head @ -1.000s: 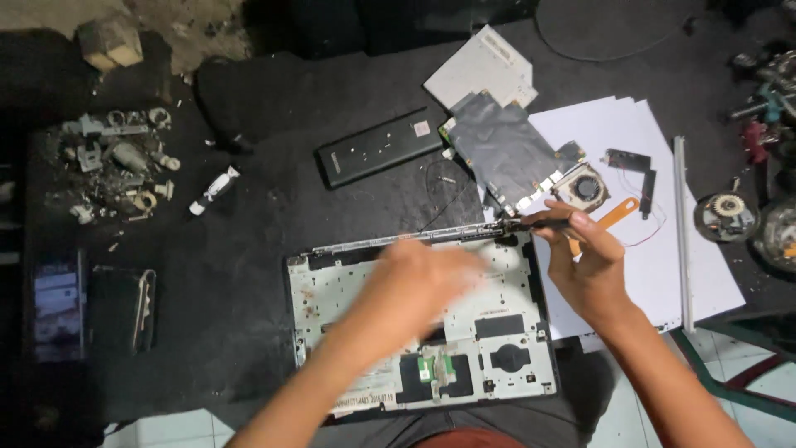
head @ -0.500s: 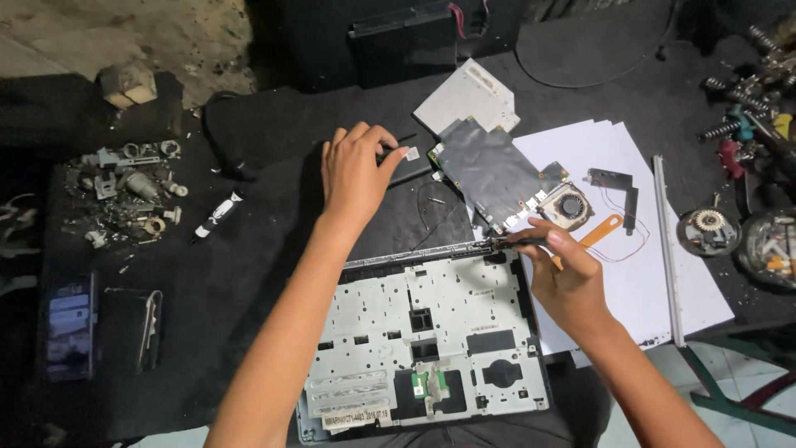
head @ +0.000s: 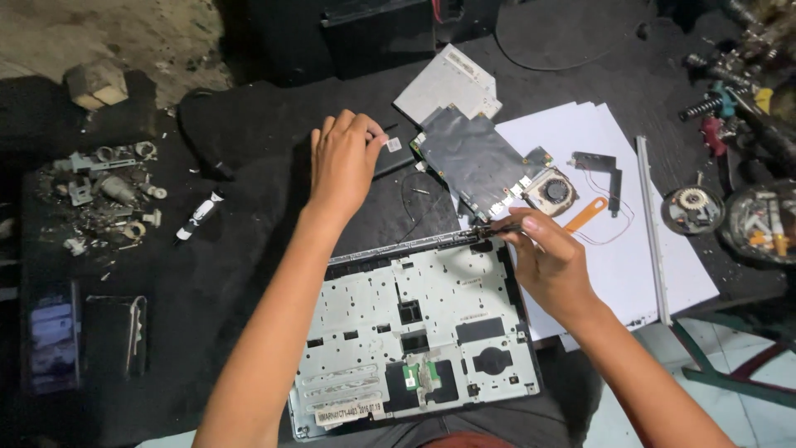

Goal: The person is disassembling a laptop, using a prying tool to remove the bezel and top cover, managing internal ribbon cables, and handling a plastic strip.

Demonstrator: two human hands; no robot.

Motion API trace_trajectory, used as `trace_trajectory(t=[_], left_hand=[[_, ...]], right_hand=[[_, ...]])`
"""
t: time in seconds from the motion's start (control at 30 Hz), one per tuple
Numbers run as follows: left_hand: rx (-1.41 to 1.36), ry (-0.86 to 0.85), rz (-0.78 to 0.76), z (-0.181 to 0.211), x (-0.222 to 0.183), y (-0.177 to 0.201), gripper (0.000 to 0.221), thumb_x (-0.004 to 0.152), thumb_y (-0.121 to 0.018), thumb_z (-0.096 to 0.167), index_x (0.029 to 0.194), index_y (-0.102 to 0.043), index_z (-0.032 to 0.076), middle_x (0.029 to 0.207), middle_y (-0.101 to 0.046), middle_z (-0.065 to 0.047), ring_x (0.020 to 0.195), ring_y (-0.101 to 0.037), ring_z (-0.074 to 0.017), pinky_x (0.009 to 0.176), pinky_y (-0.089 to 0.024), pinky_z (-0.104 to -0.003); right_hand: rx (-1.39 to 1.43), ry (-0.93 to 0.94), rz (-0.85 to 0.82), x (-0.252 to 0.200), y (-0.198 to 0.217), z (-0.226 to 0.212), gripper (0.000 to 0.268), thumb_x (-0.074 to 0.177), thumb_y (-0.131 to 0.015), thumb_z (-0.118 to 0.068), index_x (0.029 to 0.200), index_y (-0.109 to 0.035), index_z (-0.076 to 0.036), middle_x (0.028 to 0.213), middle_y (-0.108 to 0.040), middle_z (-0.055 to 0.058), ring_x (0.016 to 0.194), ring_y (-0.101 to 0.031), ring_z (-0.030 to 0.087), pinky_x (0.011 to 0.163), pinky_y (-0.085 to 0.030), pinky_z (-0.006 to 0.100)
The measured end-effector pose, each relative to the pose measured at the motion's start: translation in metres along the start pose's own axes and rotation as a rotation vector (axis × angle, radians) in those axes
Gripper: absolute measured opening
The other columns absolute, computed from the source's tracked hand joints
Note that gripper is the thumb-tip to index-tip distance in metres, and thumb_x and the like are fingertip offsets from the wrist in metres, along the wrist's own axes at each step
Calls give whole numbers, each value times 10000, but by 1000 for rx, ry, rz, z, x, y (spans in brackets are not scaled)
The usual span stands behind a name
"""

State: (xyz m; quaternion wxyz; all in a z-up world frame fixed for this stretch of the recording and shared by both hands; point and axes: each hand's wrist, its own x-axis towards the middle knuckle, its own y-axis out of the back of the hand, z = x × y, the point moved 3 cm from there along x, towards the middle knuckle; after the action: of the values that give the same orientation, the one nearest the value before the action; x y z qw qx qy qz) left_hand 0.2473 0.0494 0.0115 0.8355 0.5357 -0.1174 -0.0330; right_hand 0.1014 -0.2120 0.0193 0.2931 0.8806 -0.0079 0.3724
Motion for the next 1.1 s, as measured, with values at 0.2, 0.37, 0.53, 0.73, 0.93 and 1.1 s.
trace_trajectory(t=[0.2,0.37,0.53,0.73,0.93,1.1], left_hand=[[-448,-61,92,33,-24,40,92,1058,-616,146,1050,-612,55,957,-667,-158,976,-684,-379,832,-530,-466],[-1003,-25,99,67,-89,66,69,1068,-578,134,1058,-594,67,895,-723,-88,882,-712,-199,853,-564,-366],[-1143,7,43,94,-176,79,70,967,-659,15,1036,-646,19,995,-719,-115,944,-708,-214,876,-617,-300],[-1136,7,143,108,-225,92,217,900,-752,-23,1012,-606,93,953,-744,-104,904,-766,-242,823,-663,-359],[-1042,-91,220,103,-239,107,389,868,-819,-3,1118,-550,126,985,-737,-87,933,-761,-225,845,-660,-348],[-985,-146,282,100,-241,109,414,835,-850,-33,1082,-546,102,971,-750,-95,899,-764,-213,822,-649,-318]], right_hand=[[5,49,38,-5,-4,8,665,863,-670,191,1373,-348,-89,855,-760,153,749,-748,353,777,-642,541],[-11,15,129,6,30,-19,817,932,-610,224,1430,-21,-46,934,-751,149,768,-706,316,922,-598,585],[87,-177,284,36,52,-127,894,1040,-495,211,1573,-93,-384,1183,-446,446,661,-674,470,872,-649,688],[352,-366,177,-12,26,-158,260,1031,-523,-232,995,-615,9,896,-699,107,872,-792,278,863,-722,389],[387,-309,101,-18,12,-165,242,1027,-545,-253,967,-646,-42,867,-731,56,788,-823,220,964,-659,377],[372,-327,31,-17,10,-169,230,1024,-538,-242,970,-644,-46,877,-748,80,836,-813,215,1002,-644,373]])
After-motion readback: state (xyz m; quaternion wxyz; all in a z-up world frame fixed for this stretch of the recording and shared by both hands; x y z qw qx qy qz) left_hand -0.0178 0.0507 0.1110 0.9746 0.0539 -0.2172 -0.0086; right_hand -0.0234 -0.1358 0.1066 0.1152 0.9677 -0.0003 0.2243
